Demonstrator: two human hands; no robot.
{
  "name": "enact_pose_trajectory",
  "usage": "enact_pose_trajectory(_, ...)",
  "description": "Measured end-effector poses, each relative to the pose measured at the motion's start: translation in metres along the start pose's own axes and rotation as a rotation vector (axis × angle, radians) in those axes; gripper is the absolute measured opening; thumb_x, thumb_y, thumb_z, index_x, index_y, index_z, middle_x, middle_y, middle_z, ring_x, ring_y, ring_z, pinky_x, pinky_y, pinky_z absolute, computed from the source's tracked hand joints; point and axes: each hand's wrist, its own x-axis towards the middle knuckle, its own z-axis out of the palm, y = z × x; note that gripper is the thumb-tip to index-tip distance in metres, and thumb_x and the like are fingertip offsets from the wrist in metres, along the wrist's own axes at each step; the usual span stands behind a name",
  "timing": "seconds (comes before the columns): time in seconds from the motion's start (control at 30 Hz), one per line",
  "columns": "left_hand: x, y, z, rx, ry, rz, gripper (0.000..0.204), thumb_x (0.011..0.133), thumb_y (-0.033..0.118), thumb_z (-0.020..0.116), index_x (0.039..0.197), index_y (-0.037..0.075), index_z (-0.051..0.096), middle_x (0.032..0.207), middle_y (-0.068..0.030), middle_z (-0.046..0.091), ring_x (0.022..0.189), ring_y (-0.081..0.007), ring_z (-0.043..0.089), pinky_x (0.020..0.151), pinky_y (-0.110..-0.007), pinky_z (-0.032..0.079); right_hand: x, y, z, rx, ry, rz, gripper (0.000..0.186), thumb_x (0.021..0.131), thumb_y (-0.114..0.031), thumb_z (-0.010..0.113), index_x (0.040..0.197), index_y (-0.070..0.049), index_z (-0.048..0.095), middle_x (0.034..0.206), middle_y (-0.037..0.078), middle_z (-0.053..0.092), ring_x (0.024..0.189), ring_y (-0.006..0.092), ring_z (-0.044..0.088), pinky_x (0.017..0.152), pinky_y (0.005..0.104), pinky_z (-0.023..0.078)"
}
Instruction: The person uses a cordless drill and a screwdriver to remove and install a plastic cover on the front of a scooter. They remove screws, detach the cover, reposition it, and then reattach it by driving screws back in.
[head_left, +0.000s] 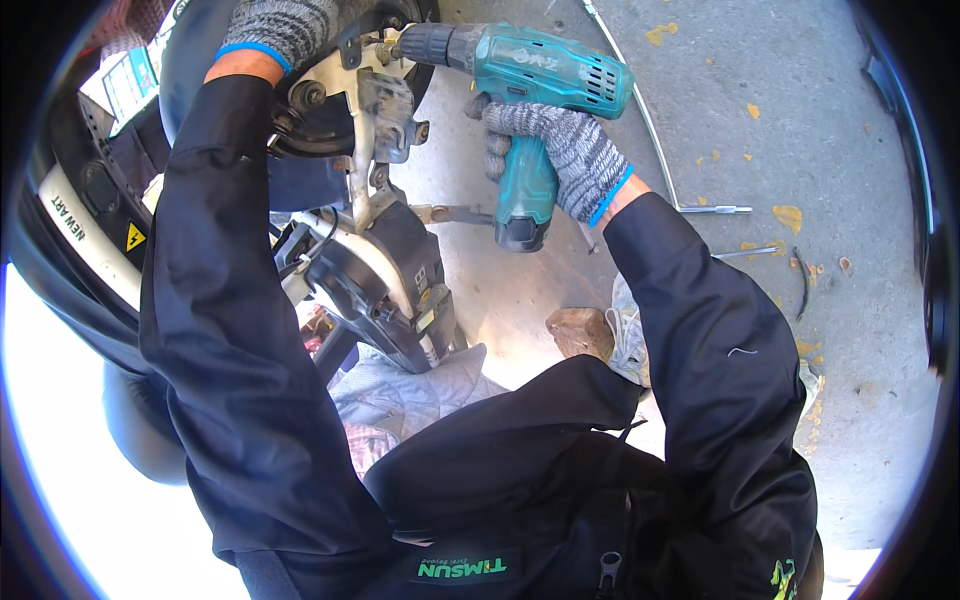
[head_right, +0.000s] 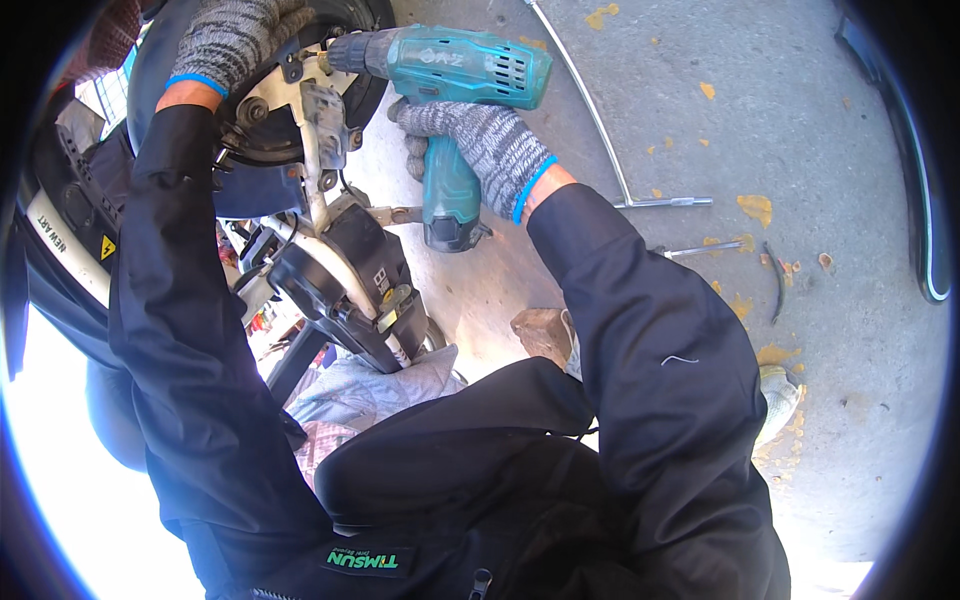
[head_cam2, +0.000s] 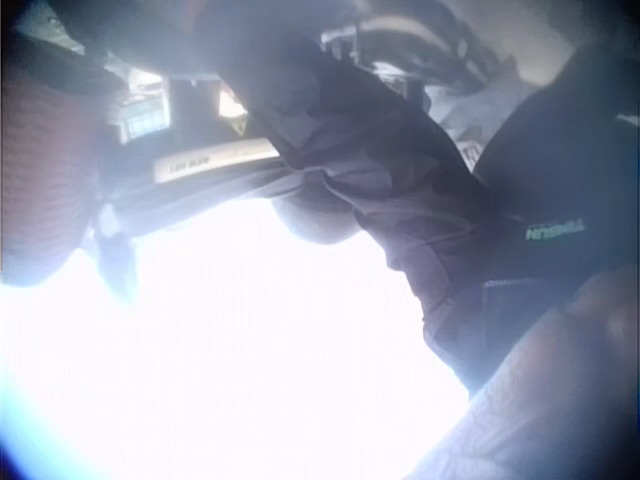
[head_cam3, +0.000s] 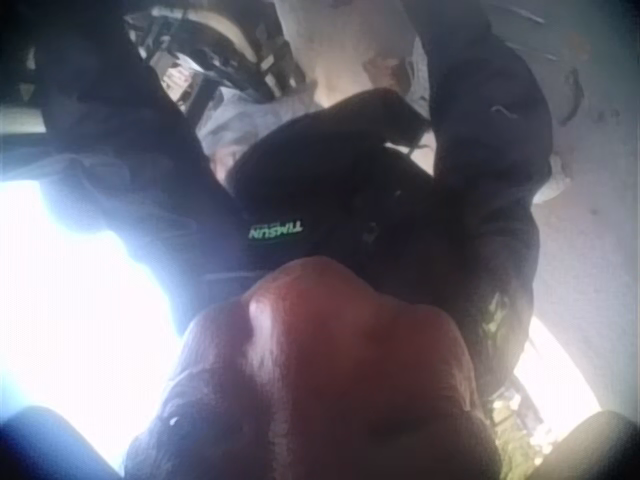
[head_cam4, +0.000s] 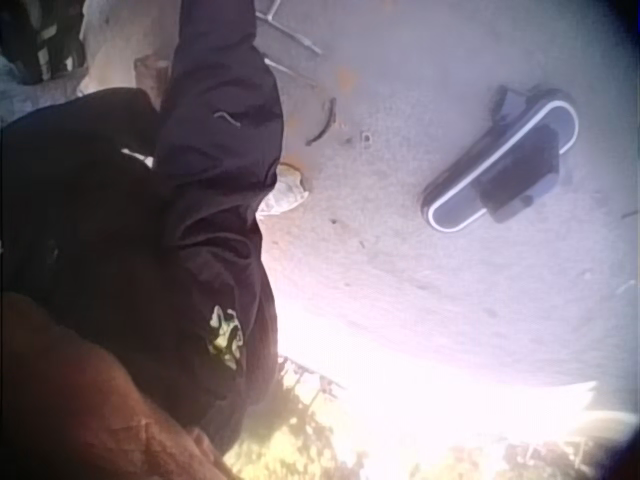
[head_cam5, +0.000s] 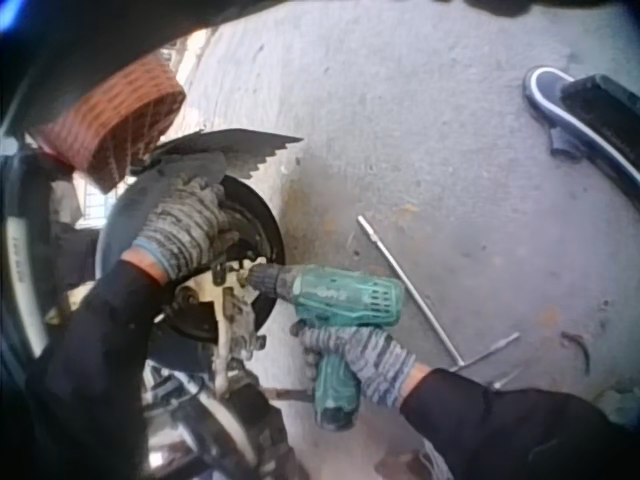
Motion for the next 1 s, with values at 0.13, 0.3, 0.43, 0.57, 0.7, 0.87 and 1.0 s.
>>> enact_pose_trajectory(0.13, 0.001, 0.001, -0.01, -0.017, -0.039, -0.011, 0.036, 0.085, 0.043, 0.06, 0.098, 0.013, 0.073, 0.115, -0.0199, 0.062, 0.111, -0.0395, 0.054, 0.101, -0.051, 0.039, 0.001, 0.002, 0.003, 0.036, 0.001, 0.021, 0.027, 0.085, -0.011, 0.071, 0.11, -0.002, 0.066, 0.08, 0.006, 0.064, 0.068, 0.0167, 0.063, 0.065, 0.0324, 0.057)
enact_pose_trajectory(0.3, 0.001, 0.004, -0.02, -0.015, -0.034, -0.018, 0.038, 0.084, 0.043, 0.06, 0.099, 0.012, 0.074, 0.116, -0.0203, 0.061, 0.111, -0.0391, 0.054, 0.101, -0.051, 0.039, -0.002, 0.001, 0.005, 0.033, -0.014, 0.051, 0.026, 0.085, -0.01, 0.071, 0.109, -0.001, 0.066, 0.08, 0.006, 0.064, 0.068, 0.0172, 0.063, 0.065, 0.0331, 0.057)
enact_pose_trajectory(0.43, 0.006, 0.005, -0.025, -0.007, -0.048, -0.003, 0.037, 0.084, 0.043, 0.06, 0.098, 0.012, 0.074, 0.115, -0.0202, 0.062, 0.111, -0.0391, 0.054, 0.101, -0.051, 0.039, -0.001, 0.004, 0.003, -0.211, 0.032, -0.091, 0.03, 0.086, -0.019, 0.072, 0.111, -0.005, 0.065, 0.081, 0.004, 0.064, 0.067, 0.0163, 0.063, 0.064, 0.0332, 0.055)
enact_pose_trajectory(0.57, 0.006, 0.005, -0.027, -0.017, -0.072, 0.0, 0.036, 0.083, 0.043, 0.061, 0.096, 0.012, 0.075, 0.115, -0.0189, 0.063, 0.109, -0.0392, 0.055, 0.101, -0.051, 0.039, 0.005, 0.005, -0.009, -0.858, 0.059, -0.407, 0.027, 0.089, -0.027, 0.07, 0.11, -0.009, 0.068, 0.082, 0.004, 0.067, 0.068, 0.0131, 0.063, 0.063, 0.0303, 0.054)
enact_pose_trajectory(0.7, 0.005, 0.004, -0.031, 0.002, -0.077, -0.011, 0.035, 0.083, 0.042, 0.061, 0.094, 0.012, 0.075, 0.112, -0.0184, 0.063, 0.108, -0.0384, 0.055, 0.101, -0.051, 0.039, 0.001, -0.015, 0.006, -0.87, 0.078, -0.276, 0.027, 0.088, -0.025, 0.071, 0.109, -0.009, 0.067, 0.082, 0.005, 0.067, 0.064, 0.015, 0.064, 0.061, 0.0312, 0.055)
enact_pose_trajectory(0.87, 0.005, 0.003, -0.02, 0.002, -0.031, -0.029, 0.035, 0.084, 0.042, 0.061, 0.093, 0.012, 0.075, 0.11, -0.0188, 0.064, 0.107, -0.038, 0.056, 0.101, -0.049, 0.039, -0.004, -0.009, 0.012, -0.595, 0.089, -0.198, 0.027, 0.085, -0.02, 0.073, 0.106, -0.006, 0.065, 0.078, 0.006, 0.065, 0.064, 0.0188, 0.065, 0.059, 0.0334, 0.056)
enact_pose_trajectory(1.0, 0.009, 0.006, -0.03, -0.039, -0.075, -0.041, 0.036, 0.084, 0.042, 0.061, 0.093, 0.011, 0.075, 0.111, -0.0194, 0.063, 0.107, -0.0385, 0.056, 0.102, -0.049, 0.038, -0.006, -0.013, 0.015, -0.548, 0.11, -0.166, 0.023, 0.084, -0.017, 0.072, 0.102, -0.006, 0.064, 0.077, 0.007, 0.064, 0.063, 0.0201, 0.065, 0.059, 0.0341, 0.056)
